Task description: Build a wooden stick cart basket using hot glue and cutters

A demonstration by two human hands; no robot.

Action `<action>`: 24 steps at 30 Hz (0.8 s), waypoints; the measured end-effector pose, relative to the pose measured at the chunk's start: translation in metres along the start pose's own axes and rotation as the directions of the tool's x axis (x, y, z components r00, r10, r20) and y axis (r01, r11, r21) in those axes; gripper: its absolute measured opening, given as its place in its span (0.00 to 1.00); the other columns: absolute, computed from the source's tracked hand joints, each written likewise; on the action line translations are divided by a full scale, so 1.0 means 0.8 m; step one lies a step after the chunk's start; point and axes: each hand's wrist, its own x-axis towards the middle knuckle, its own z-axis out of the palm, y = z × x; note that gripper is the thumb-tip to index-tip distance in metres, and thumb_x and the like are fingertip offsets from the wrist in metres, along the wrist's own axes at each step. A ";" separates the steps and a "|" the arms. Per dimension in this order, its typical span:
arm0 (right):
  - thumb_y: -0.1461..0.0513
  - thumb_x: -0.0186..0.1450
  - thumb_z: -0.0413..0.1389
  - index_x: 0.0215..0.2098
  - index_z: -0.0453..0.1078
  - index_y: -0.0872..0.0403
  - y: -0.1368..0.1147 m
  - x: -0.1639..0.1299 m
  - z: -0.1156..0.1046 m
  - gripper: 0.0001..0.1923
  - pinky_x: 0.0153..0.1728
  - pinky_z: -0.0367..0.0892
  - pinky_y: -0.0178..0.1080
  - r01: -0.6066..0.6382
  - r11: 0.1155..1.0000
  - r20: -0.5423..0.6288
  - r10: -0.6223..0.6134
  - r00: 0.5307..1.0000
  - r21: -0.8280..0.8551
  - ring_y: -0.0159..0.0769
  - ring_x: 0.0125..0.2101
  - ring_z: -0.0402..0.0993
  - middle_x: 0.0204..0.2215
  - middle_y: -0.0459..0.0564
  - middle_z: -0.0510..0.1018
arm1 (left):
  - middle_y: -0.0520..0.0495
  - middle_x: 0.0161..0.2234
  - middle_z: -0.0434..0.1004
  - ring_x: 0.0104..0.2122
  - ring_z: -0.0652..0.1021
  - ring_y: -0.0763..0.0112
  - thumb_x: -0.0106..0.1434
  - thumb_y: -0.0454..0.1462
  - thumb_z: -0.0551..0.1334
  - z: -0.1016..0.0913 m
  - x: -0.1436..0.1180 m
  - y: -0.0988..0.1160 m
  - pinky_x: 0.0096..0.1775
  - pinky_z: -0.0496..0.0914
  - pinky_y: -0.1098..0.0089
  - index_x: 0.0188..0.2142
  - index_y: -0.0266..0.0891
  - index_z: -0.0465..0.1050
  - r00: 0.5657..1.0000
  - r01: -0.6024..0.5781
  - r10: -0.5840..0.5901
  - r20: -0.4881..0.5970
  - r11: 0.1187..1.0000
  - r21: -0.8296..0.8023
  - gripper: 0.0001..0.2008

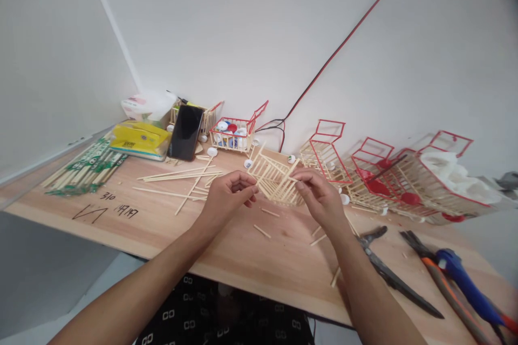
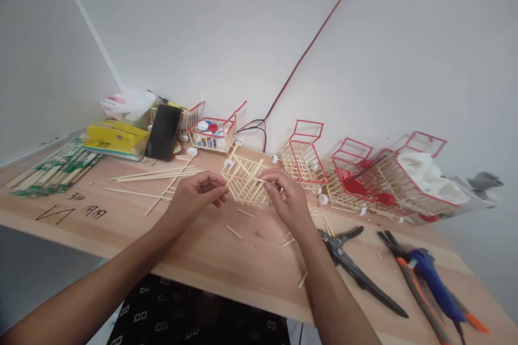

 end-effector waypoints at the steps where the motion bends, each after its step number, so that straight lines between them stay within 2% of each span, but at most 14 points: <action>1: 0.59 0.72 0.52 0.40 0.72 0.48 -0.001 0.000 0.000 0.06 0.41 0.68 0.42 0.004 1.000 0.002 -0.004 1.000 0.000 0.40 0.43 0.75 0.39 0.51 0.78 | 0.50 0.25 0.78 0.23 0.78 0.73 0.52 0.36 0.69 0.000 0.000 0.000 0.24 0.73 0.74 0.32 0.36 0.74 1.000 -0.007 0.007 -0.001 1.000 0.006 0.08; 24: 0.63 0.71 0.53 0.41 0.71 0.48 0.000 0.000 0.001 0.06 0.38 0.66 0.40 0.046 0.999 0.001 -0.046 0.999 -0.004 0.39 0.43 0.74 0.40 0.50 0.77 | 0.51 0.24 0.78 0.23 0.78 0.74 0.53 0.36 0.69 -0.002 -0.001 -0.002 0.25 0.74 0.75 0.32 0.35 0.74 1.000 -0.005 0.005 -0.023 1.000 -0.008 0.08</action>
